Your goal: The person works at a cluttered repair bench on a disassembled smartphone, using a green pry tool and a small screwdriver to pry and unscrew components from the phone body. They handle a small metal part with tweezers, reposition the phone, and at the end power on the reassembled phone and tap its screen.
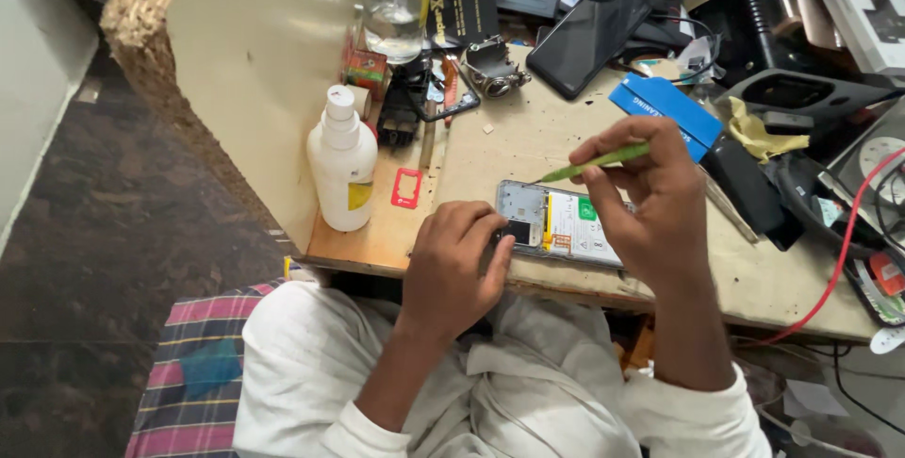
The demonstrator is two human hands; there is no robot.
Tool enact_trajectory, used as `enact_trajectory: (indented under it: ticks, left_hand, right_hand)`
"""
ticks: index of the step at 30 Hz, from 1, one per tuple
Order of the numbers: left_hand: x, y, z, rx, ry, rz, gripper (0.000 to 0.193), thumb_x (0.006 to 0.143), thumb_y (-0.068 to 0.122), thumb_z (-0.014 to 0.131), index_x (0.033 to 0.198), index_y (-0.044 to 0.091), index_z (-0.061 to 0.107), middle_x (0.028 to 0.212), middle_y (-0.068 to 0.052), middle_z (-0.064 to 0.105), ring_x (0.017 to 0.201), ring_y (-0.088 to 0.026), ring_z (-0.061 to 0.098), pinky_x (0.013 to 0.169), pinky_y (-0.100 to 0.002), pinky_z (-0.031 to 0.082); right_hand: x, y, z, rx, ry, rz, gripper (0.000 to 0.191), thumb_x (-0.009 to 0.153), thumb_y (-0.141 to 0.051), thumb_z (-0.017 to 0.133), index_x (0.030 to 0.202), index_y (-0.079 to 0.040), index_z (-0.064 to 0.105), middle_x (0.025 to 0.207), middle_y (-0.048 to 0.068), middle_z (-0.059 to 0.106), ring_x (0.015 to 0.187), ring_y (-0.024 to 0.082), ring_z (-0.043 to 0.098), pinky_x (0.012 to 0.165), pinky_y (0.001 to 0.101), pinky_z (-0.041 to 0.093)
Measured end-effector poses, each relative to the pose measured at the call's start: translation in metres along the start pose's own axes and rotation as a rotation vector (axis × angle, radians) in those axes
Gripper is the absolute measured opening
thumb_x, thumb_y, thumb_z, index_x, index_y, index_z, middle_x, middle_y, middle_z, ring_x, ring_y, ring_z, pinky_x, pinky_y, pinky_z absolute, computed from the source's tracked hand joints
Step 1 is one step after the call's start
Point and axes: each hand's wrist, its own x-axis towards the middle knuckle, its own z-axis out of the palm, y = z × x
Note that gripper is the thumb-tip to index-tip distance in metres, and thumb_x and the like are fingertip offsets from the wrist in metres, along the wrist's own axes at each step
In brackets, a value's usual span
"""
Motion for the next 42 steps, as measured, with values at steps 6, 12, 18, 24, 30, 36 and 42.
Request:
enact_trajectory:
  ticks: [6,12,18,24,30,36,42]
  left_hand:
    - [-0.002,-0.003,0.001,0.006,0.021,0.032,0.018,0.088,0.014,0.075,0.103,0.005,0.069,0.109,-0.007,0.065,0.107,-0.027,0.063,0.092,-0.042,0.049]
    - [-0.005,-0.002,0.0,0.002,0.019,0.035,0.017,0.089,0.012,0.074,0.103,0.005,0.07,0.108,-0.006,0.066,0.106,-0.026,0.063,0.092,-0.041,0.05]
    - [-0.005,-0.003,-0.001,-0.021,0.029,0.042,0.017,0.089,0.01,0.074,0.105,0.004,0.07,0.108,-0.006,0.067,0.105,-0.026,0.064,0.092,-0.041,0.05]
    - [-0.008,-0.002,-0.005,-0.092,0.05,0.067,0.015,0.086,0.009,0.077,0.099,0.005,0.07,0.1,-0.005,0.068,0.098,-0.025,0.065,0.088,-0.039,0.051]
    - [-0.009,-0.004,-0.008,-0.126,0.054,0.128,0.012,0.087,0.009,0.078,0.096,0.005,0.071,0.1,-0.005,0.069,0.095,-0.025,0.065,0.088,-0.039,0.052]
    - [-0.011,-0.003,-0.007,-0.103,0.061,0.143,0.012,0.088,0.009,0.077,0.097,0.004,0.071,0.101,-0.005,0.068,0.097,-0.025,0.066,0.09,-0.04,0.052]
    - [-0.012,-0.004,-0.003,-0.065,0.063,0.141,0.016,0.089,0.01,0.077,0.102,0.003,0.07,0.106,-0.006,0.068,0.102,-0.026,0.065,0.092,-0.041,0.052]
  right_hand:
    - [0.022,-0.002,0.009,-0.226,-0.119,0.019,0.028,0.096,0.012,0.064,0.117,0.001,0.05,0.105,0.011,0.07,0.099,0.014,0.072,0.088,0.0284,0.063]
    - [0.028,-0.006,0.012,-0.255,-0.145,0.014,0.026,0.097,0.011,0.064,0.117,0.001,0.052,0.105,0.01,0.071,0.098,0.015,0.073,0.089,0.0291,0.064]
    - [0.028,-0.004,0.014,-0.277,-0.165,0.01,0.026,0.097,0.011,0.065,0.117,0.001,0.052,0.105,0.011,0.072,0.097,0.015,0.074,0.088,0.029,0.064]
    - [0.028,-0.005,0.014,-0.275,-0.176,0.006,0.027,0.096,0.012,0.064,0.117,0.001,0.051,0.106,0.01,0.071,0.098,0.014,0.073,0.09,0.0288,0.064]
    - [0.028,-0.009,0.015,-0.315,-0.198,-0.017,0.028,0.096,0.012,0.065,0.118,0.001,0.052,0.106,0.011,0.071,0.099,0.015,0.073,0.089,0.0298,0.063]
    - [0.03,-0.011,0.018,-0.402,-0.238,-0.111,0.028,0.097,0.008,0.069,0.116,0.0,0.05,0.102,0.012,0.072,0.097,0.02,0.077,0.085,0.0301,0.064]
    - [0.041,-0.005,0.023,-0.596,-0.178,-0.005,0.035,0.096,-0.007,0.082,0.107,-0.001,0.049,0.081,0.012,0.068,0.076,0.021,0.076,0.066,0.0337,0.058]
